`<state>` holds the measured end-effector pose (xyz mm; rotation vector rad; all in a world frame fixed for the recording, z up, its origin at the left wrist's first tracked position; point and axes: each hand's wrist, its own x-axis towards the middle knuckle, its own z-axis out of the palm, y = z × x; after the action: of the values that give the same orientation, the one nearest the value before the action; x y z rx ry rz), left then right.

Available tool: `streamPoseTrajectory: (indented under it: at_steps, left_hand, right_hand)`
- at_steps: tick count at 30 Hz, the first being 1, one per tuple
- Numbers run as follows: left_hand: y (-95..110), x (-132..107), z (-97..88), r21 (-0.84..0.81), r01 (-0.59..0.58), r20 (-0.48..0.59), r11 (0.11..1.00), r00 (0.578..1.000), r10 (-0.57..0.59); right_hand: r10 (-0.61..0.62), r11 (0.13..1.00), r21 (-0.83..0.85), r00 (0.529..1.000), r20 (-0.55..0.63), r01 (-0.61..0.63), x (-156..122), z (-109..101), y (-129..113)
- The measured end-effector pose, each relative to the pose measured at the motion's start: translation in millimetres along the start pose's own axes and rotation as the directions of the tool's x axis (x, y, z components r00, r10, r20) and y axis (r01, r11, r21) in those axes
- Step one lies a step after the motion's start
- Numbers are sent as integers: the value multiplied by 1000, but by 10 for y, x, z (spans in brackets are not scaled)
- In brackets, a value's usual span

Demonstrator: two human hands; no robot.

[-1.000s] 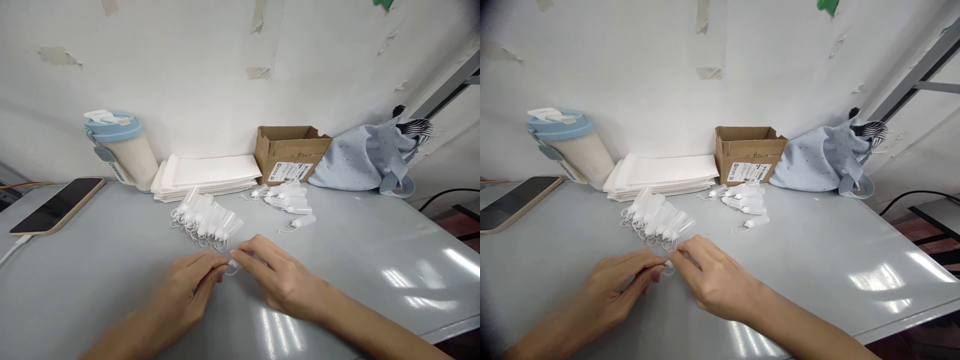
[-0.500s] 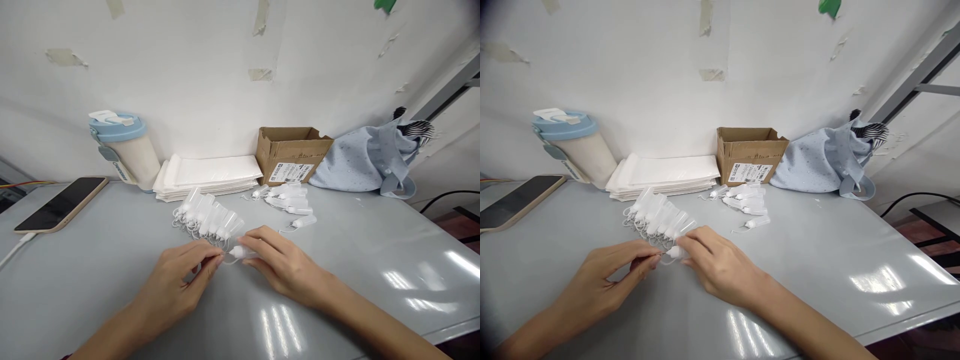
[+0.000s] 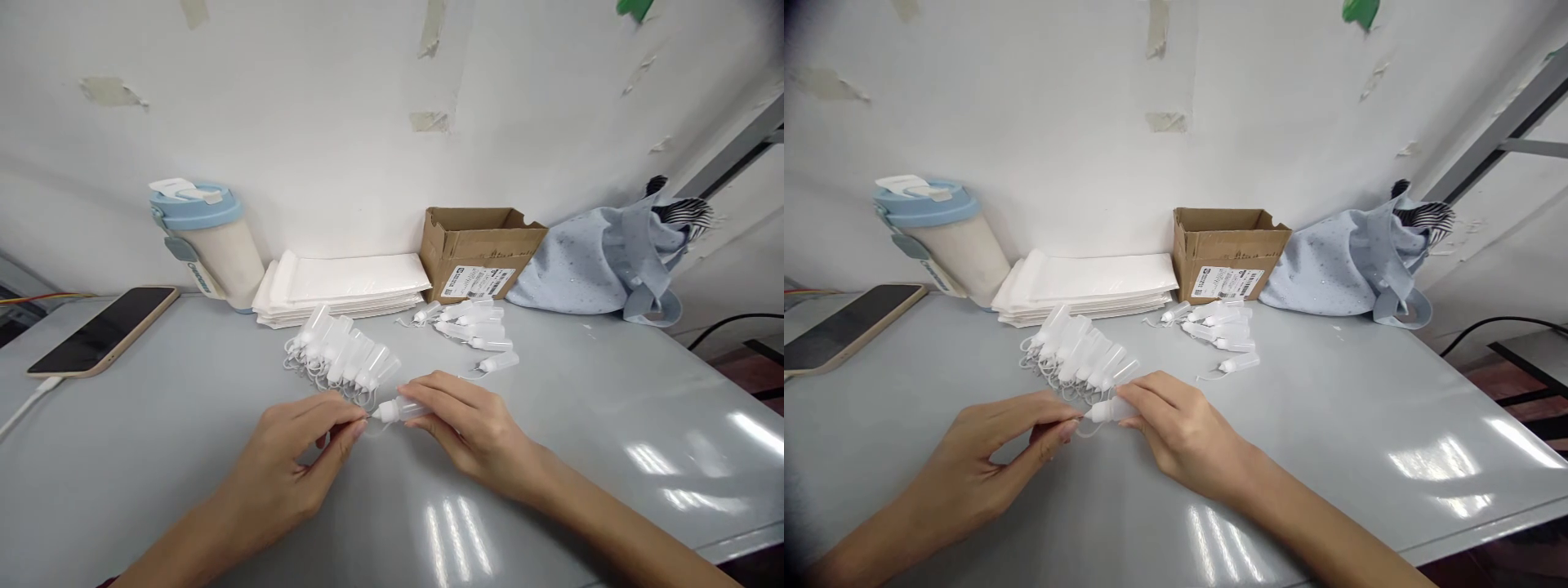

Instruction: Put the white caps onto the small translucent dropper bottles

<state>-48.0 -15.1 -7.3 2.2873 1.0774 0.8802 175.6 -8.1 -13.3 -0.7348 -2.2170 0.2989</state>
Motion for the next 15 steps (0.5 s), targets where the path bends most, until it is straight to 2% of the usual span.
streamPoseTrajectory:
  at_steps: [15]
  left_hand:
    - [1, -15, 36, -22, -90, -16, 996, 996, 90]
  right_hand:
    - [-62, 997, -39, 998, -7, 61, -17, 44, -36]
